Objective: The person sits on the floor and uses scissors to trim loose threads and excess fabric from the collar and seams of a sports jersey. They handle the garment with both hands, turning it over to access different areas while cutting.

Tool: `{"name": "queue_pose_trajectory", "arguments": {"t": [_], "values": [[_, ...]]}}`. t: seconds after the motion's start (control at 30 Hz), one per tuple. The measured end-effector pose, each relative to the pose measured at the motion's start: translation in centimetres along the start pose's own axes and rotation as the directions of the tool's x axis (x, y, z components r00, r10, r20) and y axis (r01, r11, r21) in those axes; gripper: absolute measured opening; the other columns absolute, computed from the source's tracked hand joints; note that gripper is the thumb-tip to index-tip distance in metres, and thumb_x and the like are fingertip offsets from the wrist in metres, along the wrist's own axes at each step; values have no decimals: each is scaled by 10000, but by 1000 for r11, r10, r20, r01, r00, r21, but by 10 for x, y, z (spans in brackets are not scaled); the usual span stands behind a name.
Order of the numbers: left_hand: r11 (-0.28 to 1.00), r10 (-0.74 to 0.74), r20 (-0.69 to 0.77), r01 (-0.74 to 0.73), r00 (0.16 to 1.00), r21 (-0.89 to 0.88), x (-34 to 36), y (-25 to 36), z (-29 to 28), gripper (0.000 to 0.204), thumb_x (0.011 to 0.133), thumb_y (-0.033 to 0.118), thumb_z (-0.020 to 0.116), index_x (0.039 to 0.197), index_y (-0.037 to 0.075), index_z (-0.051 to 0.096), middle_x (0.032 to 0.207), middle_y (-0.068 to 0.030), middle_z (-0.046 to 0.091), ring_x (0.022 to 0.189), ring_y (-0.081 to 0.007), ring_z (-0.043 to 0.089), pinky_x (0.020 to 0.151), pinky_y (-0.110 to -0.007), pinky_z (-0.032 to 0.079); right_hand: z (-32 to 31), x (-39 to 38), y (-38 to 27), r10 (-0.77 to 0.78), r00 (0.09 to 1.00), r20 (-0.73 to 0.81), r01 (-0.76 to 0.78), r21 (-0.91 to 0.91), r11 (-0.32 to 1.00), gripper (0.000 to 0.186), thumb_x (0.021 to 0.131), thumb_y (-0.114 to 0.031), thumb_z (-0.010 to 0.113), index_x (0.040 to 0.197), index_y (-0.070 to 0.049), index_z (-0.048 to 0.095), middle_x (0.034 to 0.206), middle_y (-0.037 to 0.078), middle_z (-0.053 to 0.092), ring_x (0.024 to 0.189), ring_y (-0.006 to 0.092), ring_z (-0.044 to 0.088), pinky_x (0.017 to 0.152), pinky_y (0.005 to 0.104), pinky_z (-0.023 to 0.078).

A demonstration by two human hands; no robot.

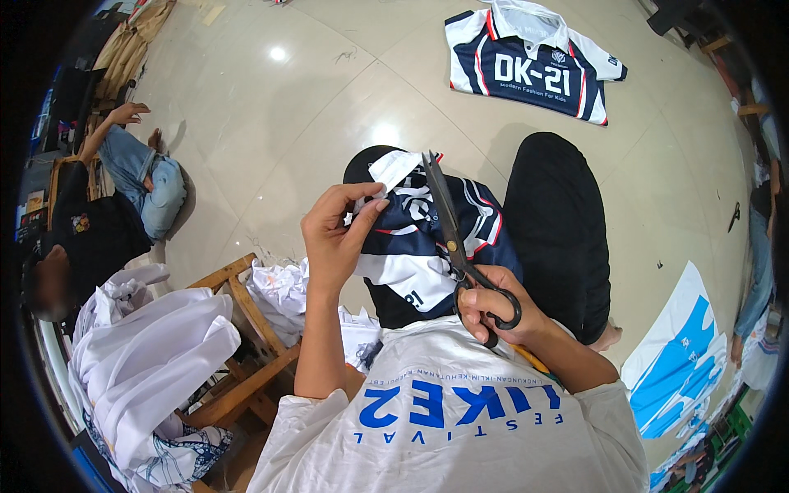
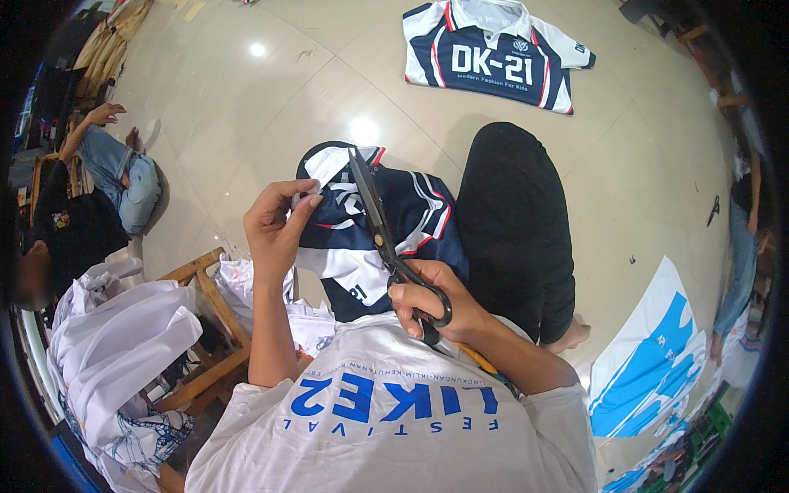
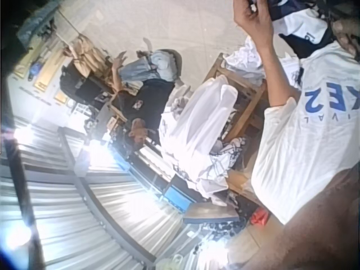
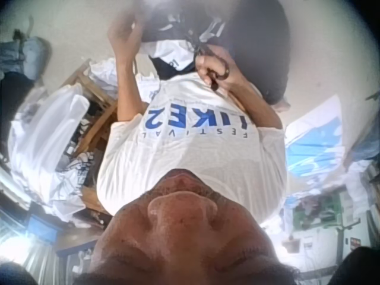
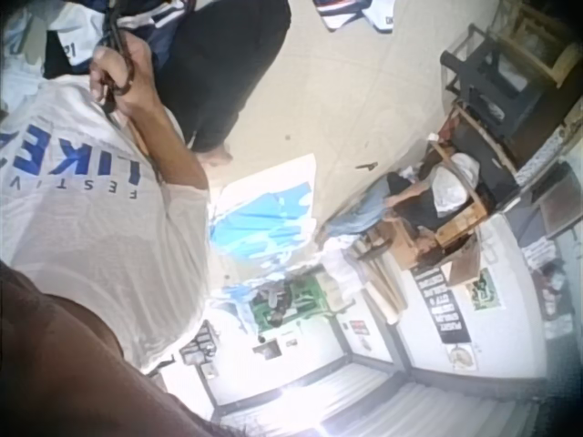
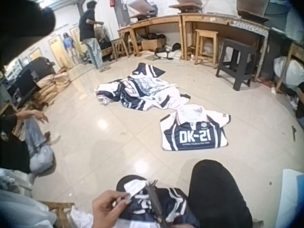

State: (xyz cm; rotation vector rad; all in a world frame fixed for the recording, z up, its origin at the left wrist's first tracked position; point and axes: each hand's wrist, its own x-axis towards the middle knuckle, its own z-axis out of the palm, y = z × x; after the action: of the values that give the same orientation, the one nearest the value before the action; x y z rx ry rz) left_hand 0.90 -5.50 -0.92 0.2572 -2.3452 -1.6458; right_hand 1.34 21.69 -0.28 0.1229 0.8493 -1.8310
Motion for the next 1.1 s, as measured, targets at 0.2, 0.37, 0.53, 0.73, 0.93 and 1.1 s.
{"name": "queue_pose_trajectory", "arguments": {"t": [0.2, 0.37, 0.53, 0.73, 0.93, 1.1], "values": [[988, -135, -19, 136, 991, 78, -4, -2, -3, 112, 984, 45, 709, 1060, -37, 700, 937, 10, 673, 846, -48, 578, 748, -187, 448, 1, -4, 4, 86, 996, -5, -86, -128, 988, 137, 953, -131, 668, 882, -40, 594, 607, 32, 611, 464, 99, 565, 464, 246, 439], [977, -191, -35, 186, 981, -100, 0, 10, 4, 140, 1016, 124, 684, 1026, -14, 674, 869, 47, 634, 760, -31, 518, 682, -191, 418, 4, -2, 3, 158, 987, -3, -153, -274, 950, 165, 959, -137, 693, 888, -20, 602, 608, 32, 615, 476, 98, 576, 466, 245, 432], [871, -393, 65, 394, 917, -292, 2, 13, -2, 195, 1048, 198, 650, 1057, 4, 658, 910, 48, 630, 804, -22, 536, 722, -181, 427, 6, -1, 1, 179, 984, -11, -175, -284, 943, 180, 961, -142, 697, 874, -15, 603, 602, 31, 612, 470, 97, 575, 461, 240, 425], [661, -549, 179, 555, 817, -505, 1, 29, -2, 230, 1054, 254, 638, 1070, 27, 677, 868, 51, 629, 717, -18, 545, 629, -184, 436, 7, 0, 1, 187, 982, 2, -179, -291, 940, 180, 963, -149, 695, 875, -20, 606, 597, 31, 611, 465, 98, 583, 458, 232, 424], [685, -539, 182, 554, 822, -474, -1, 14, -11, 227, 1052, 280, 643, 1063, 55, 677, 762, 103, 519, 596, 20, 395, 485, -162, 264, 5, 0, 5, 196, 980, 27, -184, -241, 953, 176, 961, -147, 687, 874, -18, 605, 596, 35, 607, 451, 99, 566, 435, 239, 419], [713, -502, 140, 500, 854, -492, -1, 11, -7, 234, 1058, 315, 633, 1058, 82, 646, 726, 117, 462, 564, 17, 330, 466, -174, 222, 2, -1, 8, 221, 972, 78, -215, -80, 973, 195, 941, -167, 687, 867, -11, 598, 608, 50, 599, 444, 98, 548, 428, 239, 413]]}}
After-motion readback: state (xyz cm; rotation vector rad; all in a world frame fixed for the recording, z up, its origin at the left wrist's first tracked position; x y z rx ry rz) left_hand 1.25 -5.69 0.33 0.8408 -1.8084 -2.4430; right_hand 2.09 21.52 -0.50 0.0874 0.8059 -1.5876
